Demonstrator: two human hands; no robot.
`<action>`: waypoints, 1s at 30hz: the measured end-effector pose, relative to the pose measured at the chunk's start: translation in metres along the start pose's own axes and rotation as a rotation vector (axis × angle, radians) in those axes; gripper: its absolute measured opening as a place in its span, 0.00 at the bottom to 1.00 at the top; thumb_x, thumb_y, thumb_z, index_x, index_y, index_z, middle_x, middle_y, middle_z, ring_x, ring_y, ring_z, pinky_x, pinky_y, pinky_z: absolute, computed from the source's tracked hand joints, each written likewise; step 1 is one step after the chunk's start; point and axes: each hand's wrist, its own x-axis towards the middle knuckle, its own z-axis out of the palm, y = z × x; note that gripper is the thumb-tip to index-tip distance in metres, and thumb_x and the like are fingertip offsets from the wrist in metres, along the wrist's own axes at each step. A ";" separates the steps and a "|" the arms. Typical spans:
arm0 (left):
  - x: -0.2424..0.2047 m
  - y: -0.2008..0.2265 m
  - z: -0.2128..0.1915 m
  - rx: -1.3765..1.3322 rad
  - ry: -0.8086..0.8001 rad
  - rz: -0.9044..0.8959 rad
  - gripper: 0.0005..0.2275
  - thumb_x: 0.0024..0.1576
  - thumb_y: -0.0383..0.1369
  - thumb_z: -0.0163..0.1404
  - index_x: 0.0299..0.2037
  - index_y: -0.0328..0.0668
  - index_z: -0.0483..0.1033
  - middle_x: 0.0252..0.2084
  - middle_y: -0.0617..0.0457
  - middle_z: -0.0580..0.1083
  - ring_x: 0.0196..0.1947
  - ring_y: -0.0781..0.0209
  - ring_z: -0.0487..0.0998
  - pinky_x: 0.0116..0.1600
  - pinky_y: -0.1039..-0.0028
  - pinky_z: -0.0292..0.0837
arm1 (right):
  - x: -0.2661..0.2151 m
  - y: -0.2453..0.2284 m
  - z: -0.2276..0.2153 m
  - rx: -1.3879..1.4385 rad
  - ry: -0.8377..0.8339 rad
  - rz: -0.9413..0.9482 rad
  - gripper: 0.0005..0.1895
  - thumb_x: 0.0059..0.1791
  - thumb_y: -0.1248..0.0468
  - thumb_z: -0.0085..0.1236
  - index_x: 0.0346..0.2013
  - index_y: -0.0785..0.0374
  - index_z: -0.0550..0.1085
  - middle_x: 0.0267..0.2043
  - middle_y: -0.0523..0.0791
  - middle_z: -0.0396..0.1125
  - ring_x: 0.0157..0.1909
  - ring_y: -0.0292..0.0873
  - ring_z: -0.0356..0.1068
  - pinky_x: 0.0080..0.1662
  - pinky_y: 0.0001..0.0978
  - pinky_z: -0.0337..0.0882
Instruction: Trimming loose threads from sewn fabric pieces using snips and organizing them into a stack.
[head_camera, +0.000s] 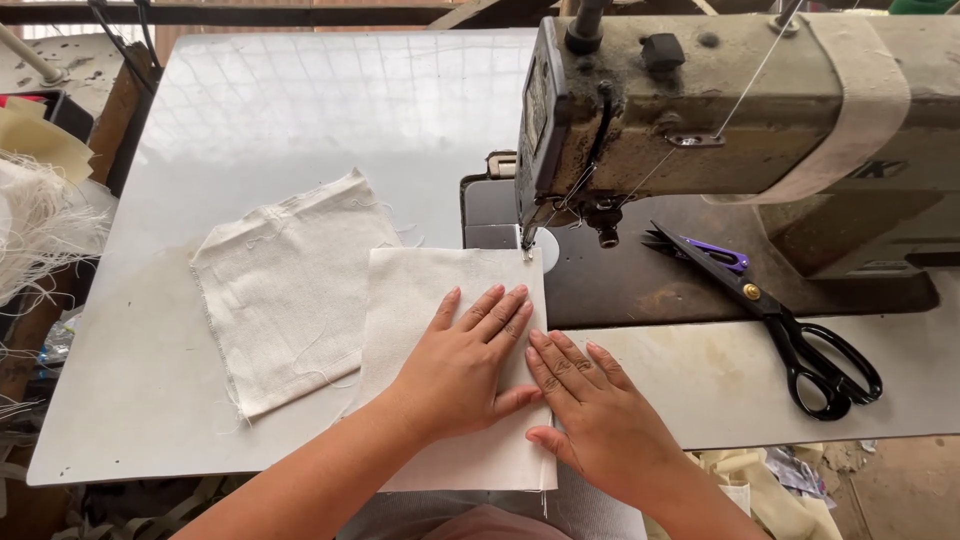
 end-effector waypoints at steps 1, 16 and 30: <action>0.000 0.001 0.000 0.003 0.016 0.004 0.39 0.58 0.62 0.41 0.73 0.40 0.58 0.76 0.48 0.58 0.76 0.49 0.55 0.72 0.45 0.44 | -0.001 0.000 -0.001 0.005 -0.001 0.002 0.45 0.51 0.38 0.50 0.73 0.61 0.56 0.79 0.46 0.49 0.79 0.45 0.47 0.73 0.43 0.48; -0.002 -0.001 0.001 0.033 -0.017 0.008 0.45 0.57 0.68 0.37 0.75 0.41 0.52 0.78 0.49 0.53 0.77 0.51 0.50 0.74 0.46 0.38 | 0.000 -0.001 0.000 -0.013 -0.018 0.013 0.48 0.49 0.35 0.50 0.74 0.61 0.55 0.80 0.46 0.47 0.79 0.44 0.46 0.75 0.42 0.46; -0.002 0.000 -0.002 0.008 -0.023 -0.002 0.45 0.56 0.68 0.38 0.75 0.42 0.52 0.78 0.50 0.53 0.77 0.52 0.50 0.74 0.47 0.38 | 0.000 -0.001 -0.002 -0.002 -0.026 0.022 0.48 0.49 0.35 0.51 0.74 0.60 0.55 0.80 0.45 0.47 0.80 0.45 0.45 0.75 0.41 0.46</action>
